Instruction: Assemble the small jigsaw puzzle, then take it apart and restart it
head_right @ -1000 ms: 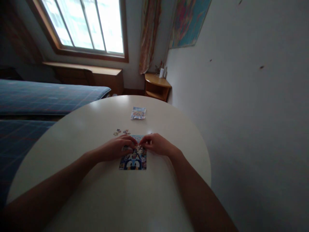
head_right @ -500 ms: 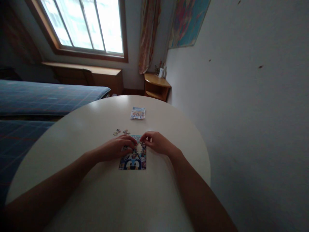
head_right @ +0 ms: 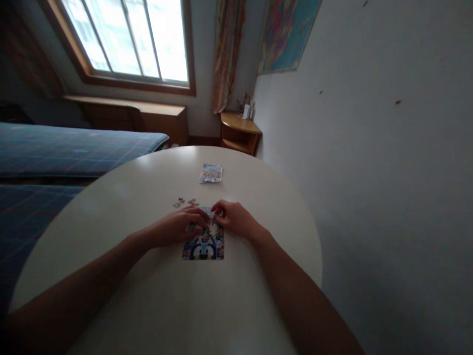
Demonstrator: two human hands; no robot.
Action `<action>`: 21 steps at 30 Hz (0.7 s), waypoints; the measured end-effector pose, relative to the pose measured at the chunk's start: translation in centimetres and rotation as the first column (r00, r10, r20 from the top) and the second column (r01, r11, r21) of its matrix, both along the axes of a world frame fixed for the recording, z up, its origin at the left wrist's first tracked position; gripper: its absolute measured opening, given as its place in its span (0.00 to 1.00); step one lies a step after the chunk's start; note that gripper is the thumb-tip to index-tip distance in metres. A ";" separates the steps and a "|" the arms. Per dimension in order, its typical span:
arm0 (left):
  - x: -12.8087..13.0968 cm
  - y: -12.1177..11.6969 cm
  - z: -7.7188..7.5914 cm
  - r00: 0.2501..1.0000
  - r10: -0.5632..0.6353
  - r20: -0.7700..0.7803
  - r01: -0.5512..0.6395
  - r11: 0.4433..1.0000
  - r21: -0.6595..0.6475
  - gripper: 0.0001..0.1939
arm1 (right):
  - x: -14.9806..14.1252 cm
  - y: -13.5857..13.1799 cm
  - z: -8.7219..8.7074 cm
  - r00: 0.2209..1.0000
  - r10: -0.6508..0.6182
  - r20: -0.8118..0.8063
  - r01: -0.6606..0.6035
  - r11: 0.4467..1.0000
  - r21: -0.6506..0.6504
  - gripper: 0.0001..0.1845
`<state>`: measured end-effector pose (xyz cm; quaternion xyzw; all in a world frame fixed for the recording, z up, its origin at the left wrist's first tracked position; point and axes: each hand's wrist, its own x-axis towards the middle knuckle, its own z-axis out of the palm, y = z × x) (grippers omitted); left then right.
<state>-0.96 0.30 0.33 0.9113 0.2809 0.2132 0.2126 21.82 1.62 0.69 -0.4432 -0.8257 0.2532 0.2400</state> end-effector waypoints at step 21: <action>-0.2 0.0 -0.3 1.000 0.007 -0.006 -0.007 1.000 0.001 0.06 | 0.7 0.2 0.2 0.995 0.067 0.075 -0.075 0.991 0.108 0.06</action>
